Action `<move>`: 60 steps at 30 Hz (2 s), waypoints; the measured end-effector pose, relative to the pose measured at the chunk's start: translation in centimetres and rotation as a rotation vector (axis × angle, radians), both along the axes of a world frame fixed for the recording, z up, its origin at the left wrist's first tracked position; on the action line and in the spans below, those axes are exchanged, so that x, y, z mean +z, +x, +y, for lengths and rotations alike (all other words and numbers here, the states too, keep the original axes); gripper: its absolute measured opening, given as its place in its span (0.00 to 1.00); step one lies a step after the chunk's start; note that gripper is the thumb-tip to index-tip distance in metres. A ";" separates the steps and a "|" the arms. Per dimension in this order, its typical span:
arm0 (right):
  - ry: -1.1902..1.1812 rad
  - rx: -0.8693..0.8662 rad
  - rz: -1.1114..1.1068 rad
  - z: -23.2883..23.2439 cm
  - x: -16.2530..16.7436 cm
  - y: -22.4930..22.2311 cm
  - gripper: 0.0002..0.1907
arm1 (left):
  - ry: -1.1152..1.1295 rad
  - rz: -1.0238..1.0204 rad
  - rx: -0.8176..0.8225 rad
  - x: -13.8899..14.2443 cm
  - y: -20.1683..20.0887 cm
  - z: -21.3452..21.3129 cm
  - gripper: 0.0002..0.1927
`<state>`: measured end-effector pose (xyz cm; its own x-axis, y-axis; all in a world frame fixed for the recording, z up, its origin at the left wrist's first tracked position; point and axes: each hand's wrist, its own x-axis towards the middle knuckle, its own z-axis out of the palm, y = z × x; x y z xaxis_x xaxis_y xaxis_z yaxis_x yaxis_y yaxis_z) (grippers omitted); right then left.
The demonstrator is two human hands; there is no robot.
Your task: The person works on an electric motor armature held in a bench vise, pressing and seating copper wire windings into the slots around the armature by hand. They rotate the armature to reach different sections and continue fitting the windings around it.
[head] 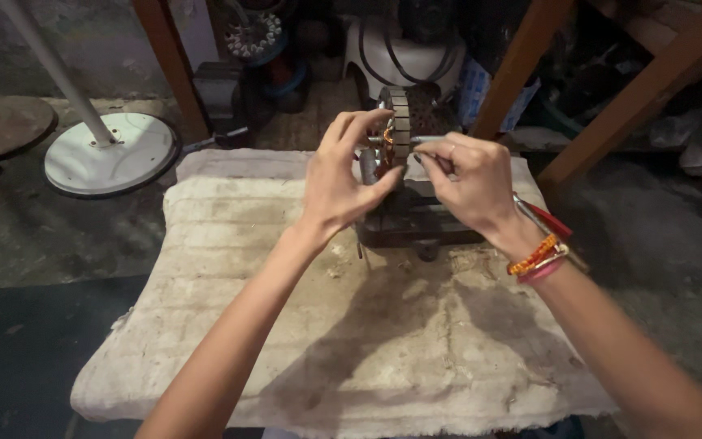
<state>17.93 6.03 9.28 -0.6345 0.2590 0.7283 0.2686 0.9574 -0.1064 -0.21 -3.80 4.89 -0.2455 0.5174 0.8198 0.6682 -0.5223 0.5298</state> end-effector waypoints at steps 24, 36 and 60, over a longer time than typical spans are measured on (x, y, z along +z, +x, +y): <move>-0.242 -0.267 -0.119 4.4 -5.1 0.9 0.11 | -0.070 -0.070 0.110 -0.9 1.3 0.9 0.29; 0.050 -0.134 -0.084 2.0 -3.5 1.7 0.20 | 0.058 0.033 0.206 -1.3 1.6 1.6 0.28; -0.053 -0.263 -0.026 4.7 -4.1 -0.2 0.25 | -0.073 -0.626 -0.233 -4.9 0.8 7.8 0.10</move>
<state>17.75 10.73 5.14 -0.5587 0.4547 0.6936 0.5104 0.8477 -0.1446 0.54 3.98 0.02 -0.5383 0.6632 0.5200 0.0975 -0.5638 0.8201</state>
